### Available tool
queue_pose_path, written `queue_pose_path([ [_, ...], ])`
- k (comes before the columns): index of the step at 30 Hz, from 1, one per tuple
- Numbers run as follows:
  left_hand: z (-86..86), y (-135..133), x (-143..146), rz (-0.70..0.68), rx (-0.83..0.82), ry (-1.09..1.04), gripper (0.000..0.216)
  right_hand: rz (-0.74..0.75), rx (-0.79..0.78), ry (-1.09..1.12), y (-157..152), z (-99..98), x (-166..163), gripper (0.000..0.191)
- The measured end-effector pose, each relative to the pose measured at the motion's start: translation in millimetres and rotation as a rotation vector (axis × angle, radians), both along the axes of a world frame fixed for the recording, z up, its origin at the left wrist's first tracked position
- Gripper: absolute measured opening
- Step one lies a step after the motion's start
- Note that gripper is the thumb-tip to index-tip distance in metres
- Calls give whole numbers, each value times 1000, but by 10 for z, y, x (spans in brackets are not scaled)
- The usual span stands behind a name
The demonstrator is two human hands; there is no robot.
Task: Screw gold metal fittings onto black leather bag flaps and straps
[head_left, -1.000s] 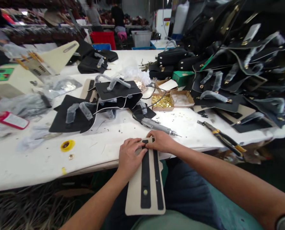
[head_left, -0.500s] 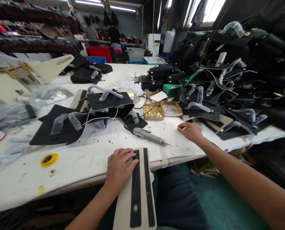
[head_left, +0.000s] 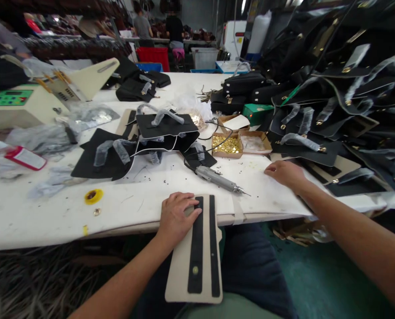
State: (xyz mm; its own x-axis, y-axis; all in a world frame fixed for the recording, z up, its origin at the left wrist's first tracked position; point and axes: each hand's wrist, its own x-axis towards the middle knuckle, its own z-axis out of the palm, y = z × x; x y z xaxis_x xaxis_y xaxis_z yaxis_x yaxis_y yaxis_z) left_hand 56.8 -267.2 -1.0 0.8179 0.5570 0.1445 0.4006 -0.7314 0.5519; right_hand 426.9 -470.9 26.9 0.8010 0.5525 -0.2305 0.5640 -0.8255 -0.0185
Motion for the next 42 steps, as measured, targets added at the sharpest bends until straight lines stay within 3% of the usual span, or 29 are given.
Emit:
queue_pose_path([
  [3,5,-32,2,10,-22,4,17,57,-117,-27,41,34,-8,32],
  [12,-16,-73,-20,15,-25,-3,17,166,-254,-110,106,-20,-2,31],
  [20,-62,-76,-32,13,-36,-26,20,74,-227,-235,-18,-156,-2,36],
  [26,-79,-74,-42,13,-41,-32,18,-28,-51,-229,-67,-122,2,33],
  [29,-90,-68,-46,1,-46,-57,19,-45,230,-171,31,70,-359,27],
  [31,-99,-66,-45,3,-52,-72,20,18,473,22,162,191,-808,23],
  [33,-105,-66,-42,14,-55,-73,21,155,606,320,338,236,-1321,24],
  [35,-105,-68,-40,24,-50,-61,21,348,614,554,532,187,-1762,23],
  [37,-102,-70,-40,23,-42,-42,22,482,615,633,706,75,-2041,21],
  [42,-100,-72,-55,8,-27,-25,20,566,572,580,906,-158,-2164,19],
])
